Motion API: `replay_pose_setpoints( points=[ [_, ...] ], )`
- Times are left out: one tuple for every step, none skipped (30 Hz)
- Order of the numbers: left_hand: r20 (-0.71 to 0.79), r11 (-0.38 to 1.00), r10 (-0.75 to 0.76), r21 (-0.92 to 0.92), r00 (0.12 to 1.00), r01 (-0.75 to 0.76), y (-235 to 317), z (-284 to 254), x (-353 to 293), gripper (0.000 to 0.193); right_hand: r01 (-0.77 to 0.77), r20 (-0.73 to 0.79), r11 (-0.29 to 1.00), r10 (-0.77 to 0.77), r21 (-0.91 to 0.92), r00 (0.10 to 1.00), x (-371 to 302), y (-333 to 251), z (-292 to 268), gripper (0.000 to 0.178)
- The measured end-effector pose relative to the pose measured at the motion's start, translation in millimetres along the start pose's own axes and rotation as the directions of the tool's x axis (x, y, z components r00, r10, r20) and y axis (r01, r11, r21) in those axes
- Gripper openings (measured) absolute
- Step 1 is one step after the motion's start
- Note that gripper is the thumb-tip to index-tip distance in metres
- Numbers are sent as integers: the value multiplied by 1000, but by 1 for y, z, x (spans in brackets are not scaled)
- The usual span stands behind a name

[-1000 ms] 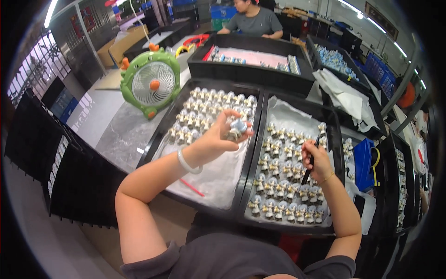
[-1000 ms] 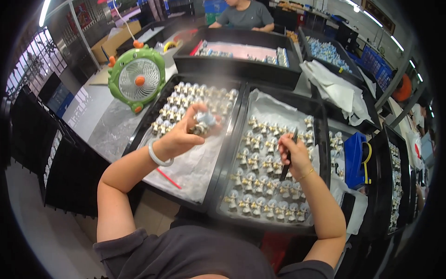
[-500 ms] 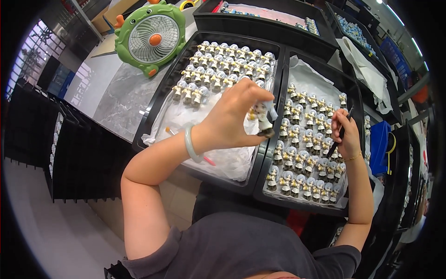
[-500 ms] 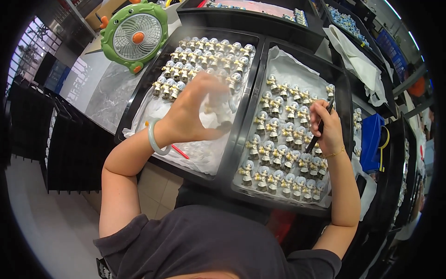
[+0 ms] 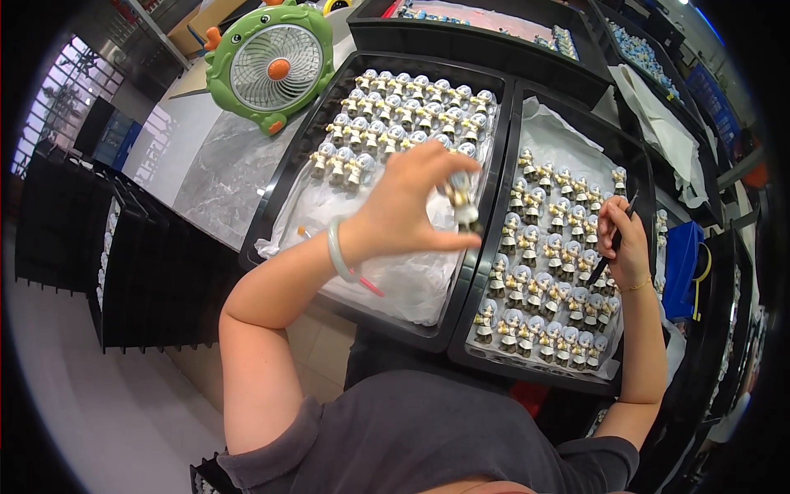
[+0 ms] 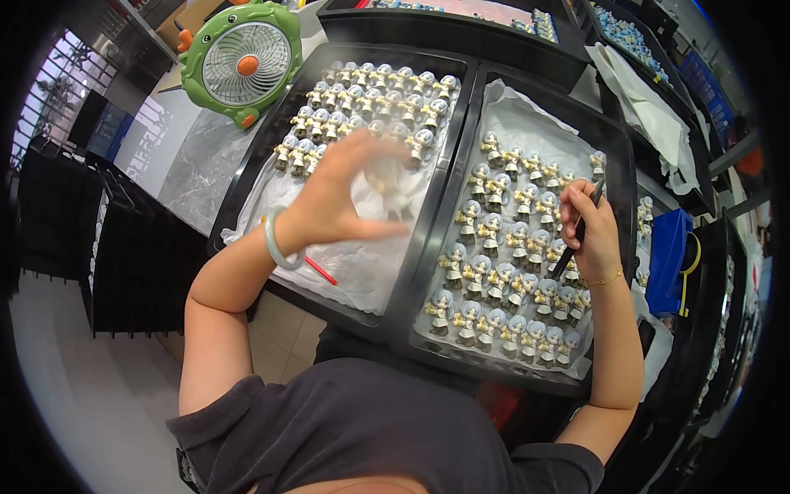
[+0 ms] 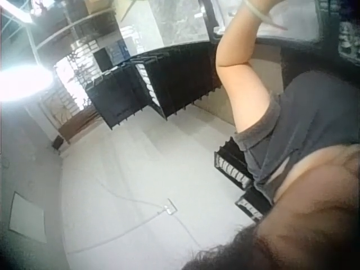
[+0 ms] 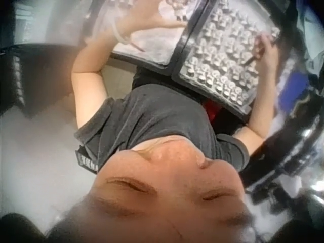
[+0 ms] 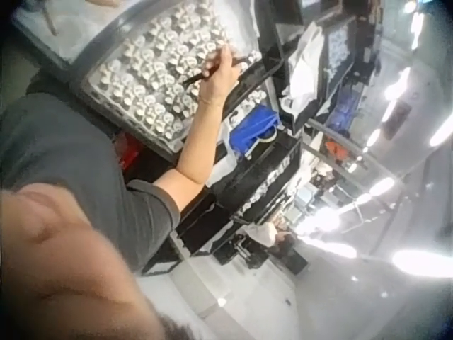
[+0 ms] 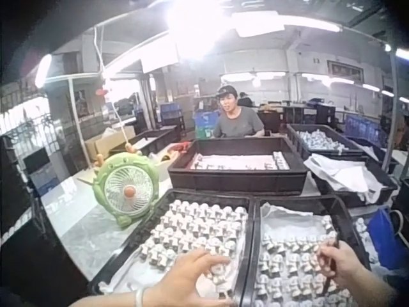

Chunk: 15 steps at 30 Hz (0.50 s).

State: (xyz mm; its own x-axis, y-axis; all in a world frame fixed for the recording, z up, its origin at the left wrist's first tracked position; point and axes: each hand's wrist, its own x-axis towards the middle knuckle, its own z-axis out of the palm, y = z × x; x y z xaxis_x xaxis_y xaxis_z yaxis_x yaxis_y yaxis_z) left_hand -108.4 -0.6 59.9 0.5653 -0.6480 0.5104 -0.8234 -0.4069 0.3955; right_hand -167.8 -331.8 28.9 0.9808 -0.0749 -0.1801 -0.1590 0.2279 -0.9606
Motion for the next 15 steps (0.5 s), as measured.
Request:
replay_pose_setpoints(
  points=[
    [-47,983,-76,-169,996,67,-8,-4,6,58,9,2,1000,-9,-6,1000,-1,-1,-2,15],
    [-77,935,-164,-331,983,130,-18,-11,10,57,14,-4,1000,-14,-11,1000,-3,-3,1,15],
    [-69,908,-256,-360,964,216,-34,-19,14,58,14,-1,1000,-14,-16,1000,-4,-3,0,15],
    [-64,875,-344,-383,937,295,-47,-28,15,58,18,5,1000,-18,-19,1000,-4,-3,0,15],
    [27,746,-480,-515,877,424,-46,-38,18,60,14,-11,1000,-14,-24,1000,-4,-3,0,16],
    [-24,878,-418,-268,908,396,-73,-38,13,60,17,-3,1000,-17,-17,1000,-4,-2,2,16],
    [22,899,-395,-194,918,392,-85,-40,7,60,4,-6,1000,-4,-27,1000,-4,-2,2,16],
    [73,916,-376,-121,924,382,-93,-41,1,60,-11,-12,999,11,-36,1000,-4,-2,2,16],
    [126,930,-351,-63,928,361,-100,-40,-8,60,-6,0,1000,6,-27,1000,-3,-2,3,16],
    [184,942,-327,-8,927,334,-106,-38,-17,60,-3,1,1000,3,-24,1000,-2,-3,4,16],
    [241,945,-326,75,914,318,-106,-33,-26,60,-6,3,1000,7,-30,1000,-2,-3,4,16],
    [265,950,-304,164,915,268,-106,-30,-34,60,-9,4,999,9,-37,1000,-2,-3,4,16],
    [290,954,-268,212,919,211,-105,-27,-37,60,1,-12,998,-2,-60,1000,-2,-5,5,16],
    [315,954,-232,258,920,152,-107,-24,-41,60,0,-20,998,-1,-57,1000,-2,-5,4,16],
    [320,956,-225,255,920,145,-109,-22,-45,60,1,-25,999,-2,-51,1000,-1,-3,2,15]
  ],
)
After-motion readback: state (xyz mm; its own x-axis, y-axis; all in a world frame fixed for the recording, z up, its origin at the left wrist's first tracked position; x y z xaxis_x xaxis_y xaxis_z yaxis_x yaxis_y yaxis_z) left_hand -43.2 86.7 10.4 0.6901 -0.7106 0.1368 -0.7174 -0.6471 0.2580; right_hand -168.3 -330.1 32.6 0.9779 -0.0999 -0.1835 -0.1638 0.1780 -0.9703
